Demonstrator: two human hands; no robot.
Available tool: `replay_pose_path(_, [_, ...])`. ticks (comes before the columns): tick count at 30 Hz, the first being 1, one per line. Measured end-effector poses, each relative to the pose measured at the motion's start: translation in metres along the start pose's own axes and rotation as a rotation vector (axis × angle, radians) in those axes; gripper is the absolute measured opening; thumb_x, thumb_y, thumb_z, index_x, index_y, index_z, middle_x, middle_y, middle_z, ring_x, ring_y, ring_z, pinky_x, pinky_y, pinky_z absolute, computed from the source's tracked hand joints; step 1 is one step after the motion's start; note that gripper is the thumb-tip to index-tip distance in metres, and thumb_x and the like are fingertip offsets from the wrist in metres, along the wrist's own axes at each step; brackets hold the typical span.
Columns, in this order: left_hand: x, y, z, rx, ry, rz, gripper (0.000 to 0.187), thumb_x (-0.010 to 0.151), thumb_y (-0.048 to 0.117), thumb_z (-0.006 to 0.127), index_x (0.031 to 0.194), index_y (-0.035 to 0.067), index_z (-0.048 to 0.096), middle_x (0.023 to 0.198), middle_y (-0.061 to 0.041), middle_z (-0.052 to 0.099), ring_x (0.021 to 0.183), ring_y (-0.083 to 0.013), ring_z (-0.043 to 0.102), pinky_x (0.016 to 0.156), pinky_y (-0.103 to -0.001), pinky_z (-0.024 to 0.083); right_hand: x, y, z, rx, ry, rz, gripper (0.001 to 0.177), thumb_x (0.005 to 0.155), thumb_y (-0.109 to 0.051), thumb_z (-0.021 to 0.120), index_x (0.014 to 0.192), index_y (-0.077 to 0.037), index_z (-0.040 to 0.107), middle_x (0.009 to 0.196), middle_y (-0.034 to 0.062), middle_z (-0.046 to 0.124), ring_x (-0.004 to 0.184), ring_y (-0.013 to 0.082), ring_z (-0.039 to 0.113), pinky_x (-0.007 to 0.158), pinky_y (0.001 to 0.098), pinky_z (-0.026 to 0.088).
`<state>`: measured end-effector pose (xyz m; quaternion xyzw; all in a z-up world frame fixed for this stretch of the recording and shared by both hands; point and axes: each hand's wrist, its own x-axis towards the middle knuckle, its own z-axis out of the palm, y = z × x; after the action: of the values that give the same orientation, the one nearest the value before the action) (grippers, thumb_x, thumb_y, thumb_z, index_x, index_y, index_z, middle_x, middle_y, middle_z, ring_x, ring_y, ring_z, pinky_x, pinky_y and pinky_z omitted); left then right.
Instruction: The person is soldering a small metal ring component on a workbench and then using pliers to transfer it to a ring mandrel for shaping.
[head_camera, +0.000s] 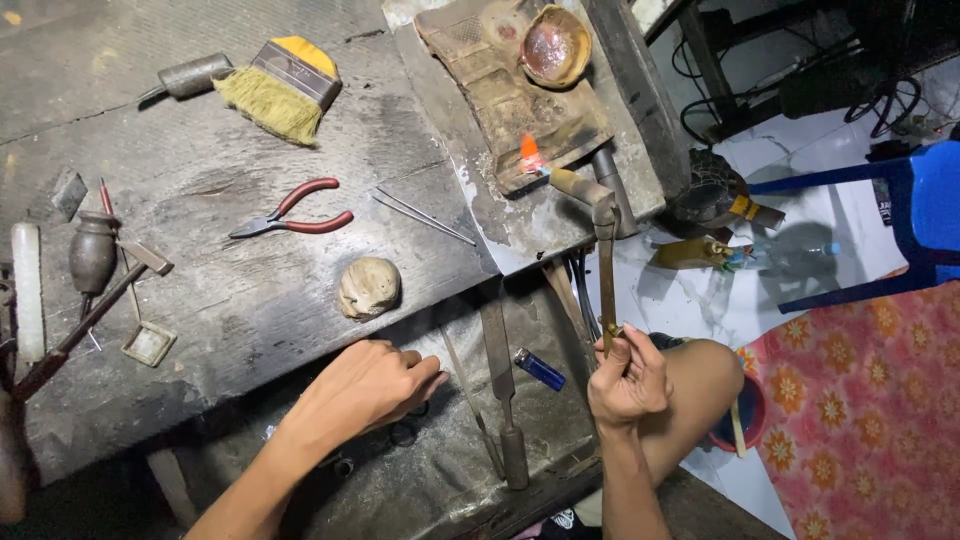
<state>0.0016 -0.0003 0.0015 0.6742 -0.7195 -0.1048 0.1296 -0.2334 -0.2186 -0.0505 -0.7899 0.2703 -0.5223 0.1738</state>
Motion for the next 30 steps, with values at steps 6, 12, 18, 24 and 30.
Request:
replay_pose_path(6, [-0.001, 0.0, 0.002, 0.019, 0.007, -0.002, 0.038, 0.111, 0.031, 0.053, 0.077, 0.012, 0.052, 0.05, -0.003, 0.054, 0.035, -0.0296, 0.053, 0.037, -0.045, 0.038, -0.002, 0.002, 0.001, 0.013, 0.004, -0.003, 0.017, 0.105, -0.003, 0.061, 0.114, 0.012, 0.062, 0.079, 0.0242, 0.07, 0.065, 0.0263, 0.073, 0.053, 0.0292, 0.061])
replay_pose_path(12, [-0.002, 0.0, 0.002, 0.007, 0.011, -0.01, 0.038, 0.11, 0.03, 0.053, 0.077, 0.013, 0.053, 0.049, -0.002, 0.052, 0.034, -0.0282, 0.051, 0.037, -0.044, 0.037, -0.001, 0.0, 0.002, 0.007, 0.022, -0.01, 0.017, 0.105, -0.004, 0.062, 0.113, 0.011, 0.062, 0.079, 0.0239, 0.07, 0.064, 0.0265, 0.073, 0.052, 0.0296, 0.061])
replay_pose_path(18, [0.0, -0.001, 0.002, 0.001, -0.001, -0.021, 0.037, 0.109, 0.03, 0.054, 0.077, 0.013, 0.054, 0.051, -0.003, 0.055, 0.036, -0.032, 0.054, 0.038, -0.047, 0.038, 0.0, 0.008, 0.002, 0.042, 0.01, -0.069, 0.014, 0.105, -0.001, 0.06, 0.115, 0.01, 0.061, 0.078, 0.021, 0.071, 0.064, 0.0235, 0.073, 0.051, 0.0258, 0.062])
replay_pose_path(24, [-0.002, 0.001, 0.002, -0.008, 0.013, -0.026, 0.037, 0.108, 0.029, 0.054, 0.075, 0.012, 0.056, 0.053, -0.004, 0.059, 0.038, -0.0332, 0.057, 0.039, -0.048, 0.04, -0.001, 0.006, 0.002, 0.043, 0.0, -0.074, 0.015, 0.104, 0.0, 0.061, 0.114, 0.012, 0.062, 0.079, 0.0216, 0.071, 0.064, 0.0234, 0.073, 0.052, 0.0256, 0.063])
replay_pose_path(30, [-0.003, 0.0, 0.004, 0.001, 0.022, -0.024, 0.038, 0.109, 0.03, 0.054, 0.075, 0.013, 0.054, 0.05, -0.003, 0.054, 0.035, -0.0306, 0.053, 0.038, -0.046, 0.038, 0.003, 0.003, 0.004, 0.024, -0.017, -0.024, 0.017, 0.104, -0.004, 0.062, 0.115, 0.009, 0.063, 0.082, 0.0217, 0.072, 0.066, 0.0237, 0.074, 0.053, 0.0276, 0.063])
